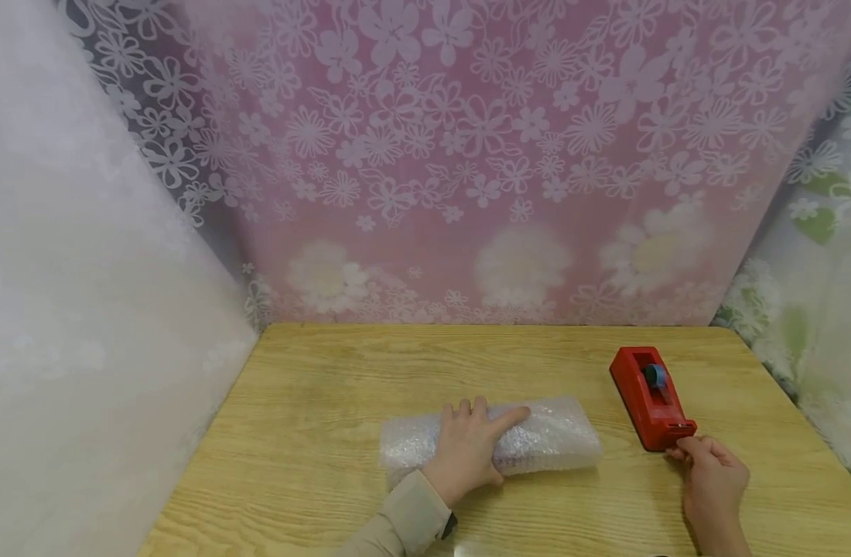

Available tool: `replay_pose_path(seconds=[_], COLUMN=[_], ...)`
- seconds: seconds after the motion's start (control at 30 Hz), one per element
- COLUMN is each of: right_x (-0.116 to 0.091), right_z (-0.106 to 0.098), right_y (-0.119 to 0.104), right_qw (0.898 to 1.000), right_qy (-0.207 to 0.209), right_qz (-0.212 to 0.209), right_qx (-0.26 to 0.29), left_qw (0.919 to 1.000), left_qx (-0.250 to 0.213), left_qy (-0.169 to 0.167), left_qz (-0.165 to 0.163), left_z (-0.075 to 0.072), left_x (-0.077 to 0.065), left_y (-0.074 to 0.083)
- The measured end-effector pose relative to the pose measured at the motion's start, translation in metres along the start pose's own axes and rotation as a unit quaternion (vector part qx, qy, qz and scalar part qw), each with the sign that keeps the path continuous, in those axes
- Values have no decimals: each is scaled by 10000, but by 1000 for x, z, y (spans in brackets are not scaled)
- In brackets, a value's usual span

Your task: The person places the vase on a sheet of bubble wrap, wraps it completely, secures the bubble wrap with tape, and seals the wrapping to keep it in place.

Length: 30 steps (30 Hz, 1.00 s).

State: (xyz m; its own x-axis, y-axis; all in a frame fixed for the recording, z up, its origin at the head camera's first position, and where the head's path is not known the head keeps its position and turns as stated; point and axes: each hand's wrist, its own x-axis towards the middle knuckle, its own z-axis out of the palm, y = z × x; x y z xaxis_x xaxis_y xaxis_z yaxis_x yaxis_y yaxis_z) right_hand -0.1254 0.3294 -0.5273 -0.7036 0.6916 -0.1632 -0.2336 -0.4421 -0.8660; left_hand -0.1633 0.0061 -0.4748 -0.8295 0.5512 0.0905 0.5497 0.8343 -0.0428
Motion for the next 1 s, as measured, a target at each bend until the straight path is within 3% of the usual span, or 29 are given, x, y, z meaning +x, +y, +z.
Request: replay_pose_path(seconds=[0.1,0.33,0.47,0.7,0.9,1.0], right_x=[1,-3,-14,-58,-91,-104], right_z=[0,-2,4,39,68,77], right_y=[-3,-16,-27,-46,-47,-43], right_qw=[9999,9927,9907,9906,9767,9668], right_qy=[42,-29,-299,-1224,-2120,-2441], right_qz=[77,795,794,61,-336,-404], right_qx=[117,910,1059,601,20,-632], left_qw=[10000,9999,10000,10000,10000,10000], left_qx=[-43,-100,-68,23,39,-28], left_qy=[30,41,17,-49,-30,-65], left_qz=[-2,-16,14,-30,-31,-24], left_z=[0,-1,-1,-3,-4,-5], left_x=[0,1,-1,0,0,-1], left_y=[0,-1,-1,-1,-1,-1])
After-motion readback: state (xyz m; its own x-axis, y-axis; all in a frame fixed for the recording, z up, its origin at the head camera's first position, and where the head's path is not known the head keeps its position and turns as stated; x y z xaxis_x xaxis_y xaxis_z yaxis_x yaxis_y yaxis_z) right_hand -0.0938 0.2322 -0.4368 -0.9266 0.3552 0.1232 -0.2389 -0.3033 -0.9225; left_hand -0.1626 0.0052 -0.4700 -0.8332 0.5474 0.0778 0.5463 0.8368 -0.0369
